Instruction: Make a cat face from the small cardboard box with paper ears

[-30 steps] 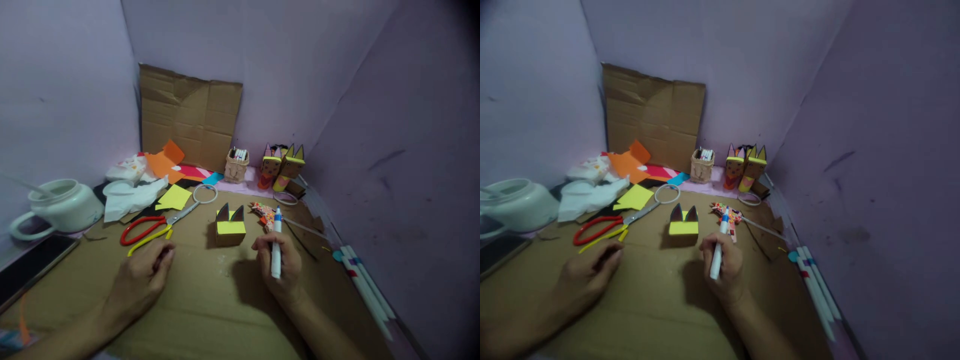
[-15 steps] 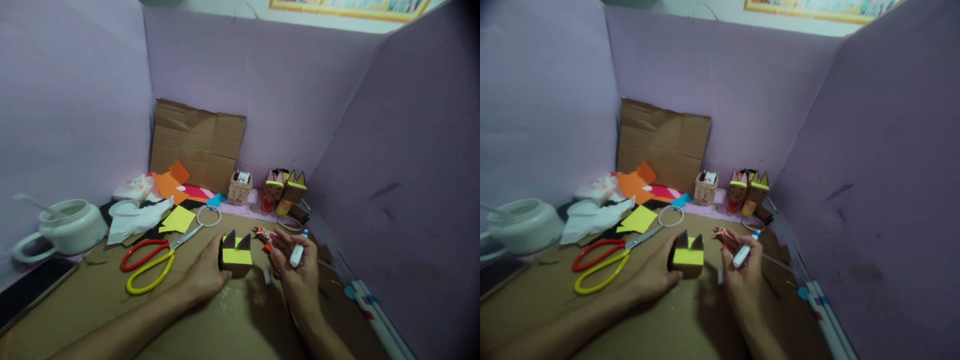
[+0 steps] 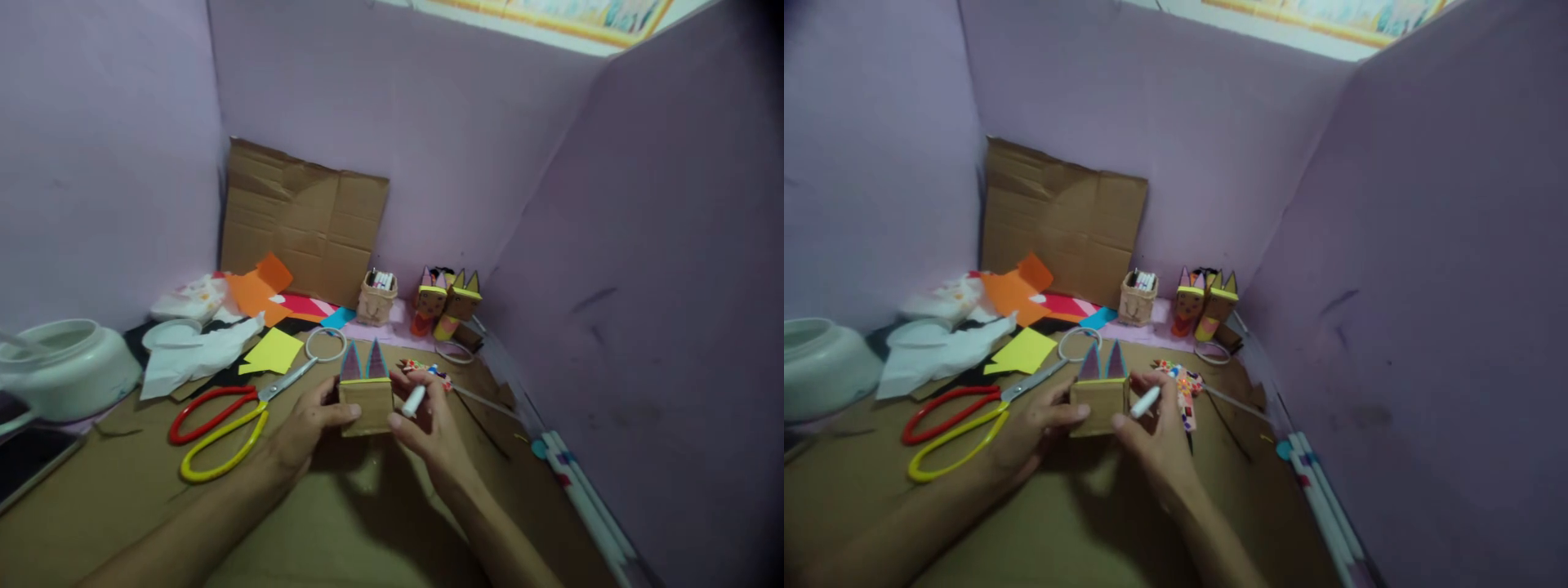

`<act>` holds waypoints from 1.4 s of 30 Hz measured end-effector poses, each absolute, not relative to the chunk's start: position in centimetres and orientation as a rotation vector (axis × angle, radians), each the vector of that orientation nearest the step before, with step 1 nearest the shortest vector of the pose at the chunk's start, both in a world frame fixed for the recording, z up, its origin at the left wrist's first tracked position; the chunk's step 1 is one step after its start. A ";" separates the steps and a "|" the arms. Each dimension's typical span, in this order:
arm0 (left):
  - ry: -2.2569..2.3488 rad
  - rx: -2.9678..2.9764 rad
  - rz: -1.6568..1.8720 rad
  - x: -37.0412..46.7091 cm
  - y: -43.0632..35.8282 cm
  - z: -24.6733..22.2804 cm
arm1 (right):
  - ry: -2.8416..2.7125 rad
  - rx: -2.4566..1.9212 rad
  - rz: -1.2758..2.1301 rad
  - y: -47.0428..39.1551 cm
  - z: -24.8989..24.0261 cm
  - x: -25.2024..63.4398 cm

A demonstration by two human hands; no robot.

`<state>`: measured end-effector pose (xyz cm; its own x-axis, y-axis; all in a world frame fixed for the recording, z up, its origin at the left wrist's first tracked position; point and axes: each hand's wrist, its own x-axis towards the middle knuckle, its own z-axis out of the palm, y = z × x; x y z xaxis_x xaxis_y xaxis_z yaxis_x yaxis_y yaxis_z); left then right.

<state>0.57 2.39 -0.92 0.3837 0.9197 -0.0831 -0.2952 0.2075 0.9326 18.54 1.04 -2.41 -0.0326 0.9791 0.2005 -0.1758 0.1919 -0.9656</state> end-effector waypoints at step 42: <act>0.648 1.181 1.031 0.6 1.4 0.0 | -1.197 -0.859 1.151 0.5 -0.9 17.9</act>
<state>0.58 1.39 0.02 0.4201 0.9022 0.0974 -0.3036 0.0385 0.9520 17.91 0.55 -0.91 -0.0208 0.9691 0.2457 -0.2078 0.2362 -0.9492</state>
